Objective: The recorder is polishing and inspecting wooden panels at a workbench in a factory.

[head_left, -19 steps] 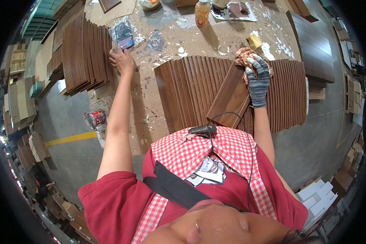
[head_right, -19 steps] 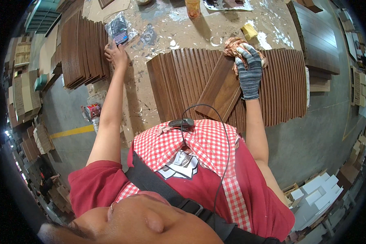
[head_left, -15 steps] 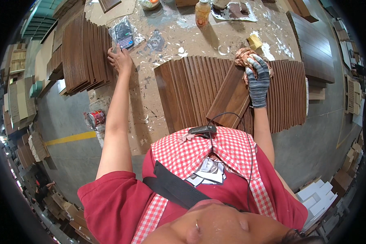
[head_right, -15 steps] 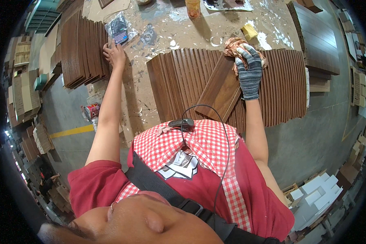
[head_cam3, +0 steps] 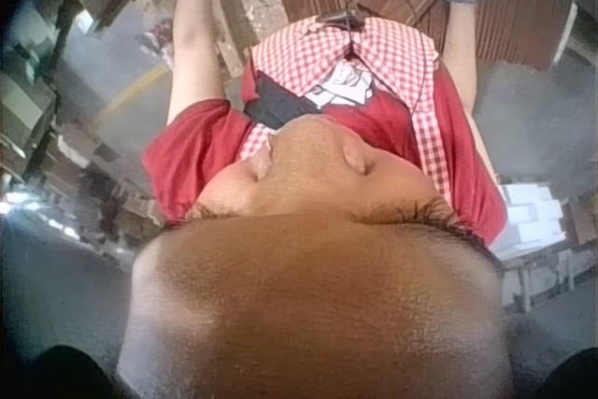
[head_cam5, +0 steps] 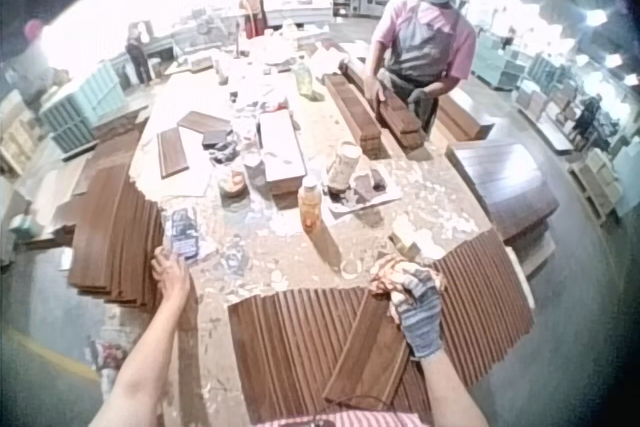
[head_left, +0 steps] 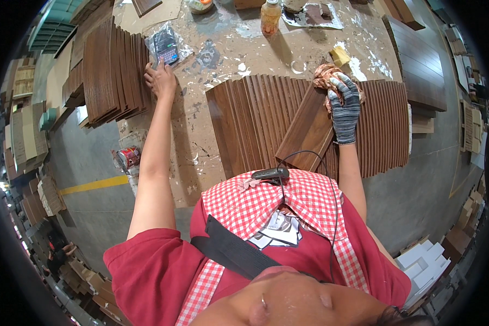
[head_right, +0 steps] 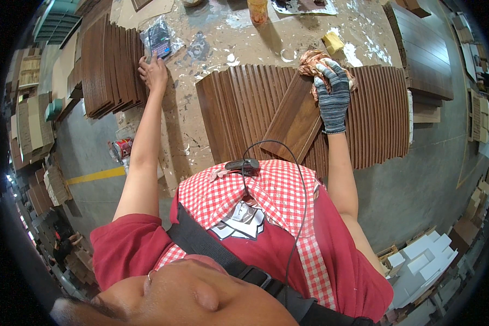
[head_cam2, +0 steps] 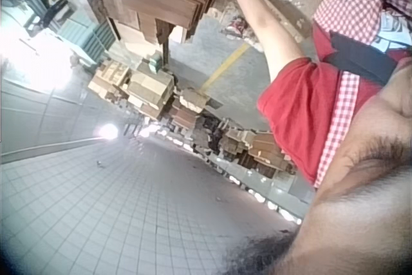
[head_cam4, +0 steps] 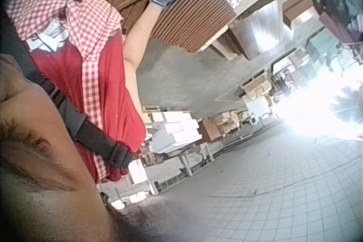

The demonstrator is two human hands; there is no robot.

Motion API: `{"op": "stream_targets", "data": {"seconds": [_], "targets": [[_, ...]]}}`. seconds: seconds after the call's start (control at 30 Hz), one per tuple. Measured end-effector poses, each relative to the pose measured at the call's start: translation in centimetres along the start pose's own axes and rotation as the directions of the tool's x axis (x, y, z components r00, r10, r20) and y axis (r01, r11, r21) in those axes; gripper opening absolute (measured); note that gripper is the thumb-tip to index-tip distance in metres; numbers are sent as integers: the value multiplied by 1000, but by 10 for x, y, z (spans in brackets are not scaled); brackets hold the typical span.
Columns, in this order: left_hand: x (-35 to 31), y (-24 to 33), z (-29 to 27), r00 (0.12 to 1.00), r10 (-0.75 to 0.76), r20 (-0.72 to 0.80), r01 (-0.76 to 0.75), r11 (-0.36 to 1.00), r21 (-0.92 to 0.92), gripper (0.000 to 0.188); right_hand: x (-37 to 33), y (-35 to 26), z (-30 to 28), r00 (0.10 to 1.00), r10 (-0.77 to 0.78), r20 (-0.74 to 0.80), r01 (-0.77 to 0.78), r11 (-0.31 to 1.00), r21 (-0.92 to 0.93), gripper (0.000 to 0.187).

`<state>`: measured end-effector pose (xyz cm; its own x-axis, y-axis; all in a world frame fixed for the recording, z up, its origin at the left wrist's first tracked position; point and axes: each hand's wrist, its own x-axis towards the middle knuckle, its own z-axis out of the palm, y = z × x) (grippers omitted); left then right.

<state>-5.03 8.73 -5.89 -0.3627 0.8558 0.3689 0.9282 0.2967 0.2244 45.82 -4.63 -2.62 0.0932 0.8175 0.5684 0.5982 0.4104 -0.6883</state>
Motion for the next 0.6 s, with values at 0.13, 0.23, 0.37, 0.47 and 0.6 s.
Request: {"op": "stream_targets", "data": {"seconds": [0.13, 0.23, 0.37, 0.47, 0.6], "targets": [[-1, -1, -3, 999, 1, -36, -1, 1000, -9, 40, 6, -5, 3, 999, -33, 10, 34, 998, -57, 35], [2, 1, -2, 999, -13, -35, 12, 1000, -10, 41, 12, -4, 5, 998, -56, 11, 57, 997, -48, 35], [11, -13, 2, 997, -67, -30, 67, 998, -13, 43, 12, -9, 10, 998, -59, 19, 60, 997, -45, 35], [13, -18, 4, 995, -100, -6, 100, 994, -46, 43, 12, -10, 10, 998, -56, 20, 57, 998, -40, 35], [12, -13, 4, 995, -101, 10, 101, 995, -25, 43, 12, -8, 8, 998, -68, 15, 69, 997, -45, 35]]}}
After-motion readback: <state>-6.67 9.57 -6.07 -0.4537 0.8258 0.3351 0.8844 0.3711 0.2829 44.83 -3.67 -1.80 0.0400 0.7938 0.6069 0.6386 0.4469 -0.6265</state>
